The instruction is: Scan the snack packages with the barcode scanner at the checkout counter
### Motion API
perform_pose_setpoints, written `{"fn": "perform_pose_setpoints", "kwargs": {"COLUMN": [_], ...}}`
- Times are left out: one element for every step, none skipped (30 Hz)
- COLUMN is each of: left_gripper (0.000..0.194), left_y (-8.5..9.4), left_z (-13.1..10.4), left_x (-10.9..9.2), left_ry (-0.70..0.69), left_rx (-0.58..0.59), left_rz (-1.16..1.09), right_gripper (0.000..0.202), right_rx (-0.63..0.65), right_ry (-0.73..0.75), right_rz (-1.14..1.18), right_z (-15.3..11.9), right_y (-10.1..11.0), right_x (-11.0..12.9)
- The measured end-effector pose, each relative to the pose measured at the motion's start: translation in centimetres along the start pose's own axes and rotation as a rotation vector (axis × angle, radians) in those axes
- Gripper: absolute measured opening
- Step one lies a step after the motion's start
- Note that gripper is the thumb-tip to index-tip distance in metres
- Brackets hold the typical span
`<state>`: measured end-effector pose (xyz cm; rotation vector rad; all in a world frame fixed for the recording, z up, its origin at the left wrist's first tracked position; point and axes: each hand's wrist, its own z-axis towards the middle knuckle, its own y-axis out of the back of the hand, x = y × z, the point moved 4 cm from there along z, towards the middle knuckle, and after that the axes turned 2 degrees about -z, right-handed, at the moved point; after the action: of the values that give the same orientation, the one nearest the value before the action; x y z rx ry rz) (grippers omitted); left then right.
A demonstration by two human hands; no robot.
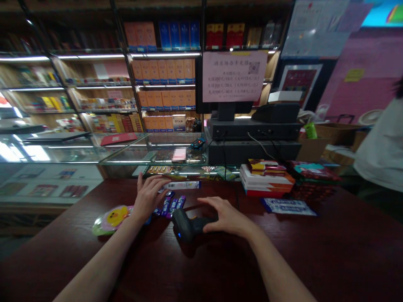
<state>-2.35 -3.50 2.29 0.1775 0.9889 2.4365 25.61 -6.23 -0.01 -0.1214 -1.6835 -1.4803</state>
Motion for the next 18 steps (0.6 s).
{"fn": "perform_pose_setpoints", "kwargs": {"left_gripper": [0.027,0.027,0.027,0.026,0.026,0.026,0.026,0.026,0.026,0.027,0.028,0.028,0.028,0.028,0.028,0.027,0.027,0.026], "left_y": [0.0,0.0,-0.1,-0.1,-0.1,-0.1,-0.1,-0.1,-0.1,-0.1,-0.2,-0.3,-0.4,-0.5,-0.5,-0.6,-0.6,-0.5], "left_z": [0.0,-0.1,-0.1,-0.2,-0.2,-0.2,-0.2,-0.3,-0.3,-0.4,-0.4,-0.5,-0.5,-0.6,-0.6,-0.6,-0.6,-0.6], "left_x": [0.0,0.0,0.0,-0.1,-0.1,-0.1,-0.1,-0.1,0.0,0.0,0.1,0.2,0.2,0.3,0.4,0.4,0.4,0.4], "left_ry": [-0.002,-0.007,-0.011,-0.015,-0.015,-0.013,-0.009,-0.005,0.000,0.006,0.012,0.017,0.021,0.026,0.030,0.034,0.036,0.037], "left_rx": [-0.004,-0.007,-0.010,-0.010,-0.011,-0.008,-0.006,-0.004,-0.003,-0.001,0.001,0.003,0.005,0.007,0.007,0.004,0.000,-0.004], "left_rz": [0.003,0.006,0.010,0.013,0.016,0.016,0.015,0.012,0.009,0.006,0.004,0.004,0.005,0.008,0.012,0.017,0.021,0.025], "right_gripper": [0.091,0.094,0.095,0.093,0.090,0.085,0.080,0.073,0.067,0.061,0.057,0.053,0.051,0.049,0.047,0.046,0.045,0.044], "right_rx": [0.022,0.038,0.051,0.062,0.070,0.074,0.073,0.069,0.062,0.055,0.048,0.043,0.039,0.034,0.029,0.023,0.016,0.007], "right_ry": [0.017,0.036,0.055,0.075,0.097,0.119,0.140,0.157,0.172,0.183,0.192,0.199,0.205,0.210,0.214,0.216,0.215,0.214], "right_rz": [-0.036,-0.070,-0.102,-0.133,-0.160,-0.183,-0.202,-0.219,-0.233,-0.244,-0.251,-0.255,-0.256,-0.256,-0.255,-0.254,-0.255,-0.256], "right_z": [-0.1,-0.1,-0.1,0.0,0.0,0.0,0.1,0.1,0.2,0.2,0.2,0.3,0.3,0.3,0.2,0.2,0.2,0.2], "right_y": [-0.3,-0.5,-0.8,-1.1,-1.4,-1.6,-1.8,-1.9,-2.1,-2.2,-2.2,-2.3,-2.4,-2.4,-2.4,-2.4,-2.3,-2.2], "right_x": [0.2,0.5,0.8,1.1,1.4,1.7,2.0,2.2,2.3,2.3,2.3,2.3,2.2,2.2,2.2,2.2,2.2,2.3]}}
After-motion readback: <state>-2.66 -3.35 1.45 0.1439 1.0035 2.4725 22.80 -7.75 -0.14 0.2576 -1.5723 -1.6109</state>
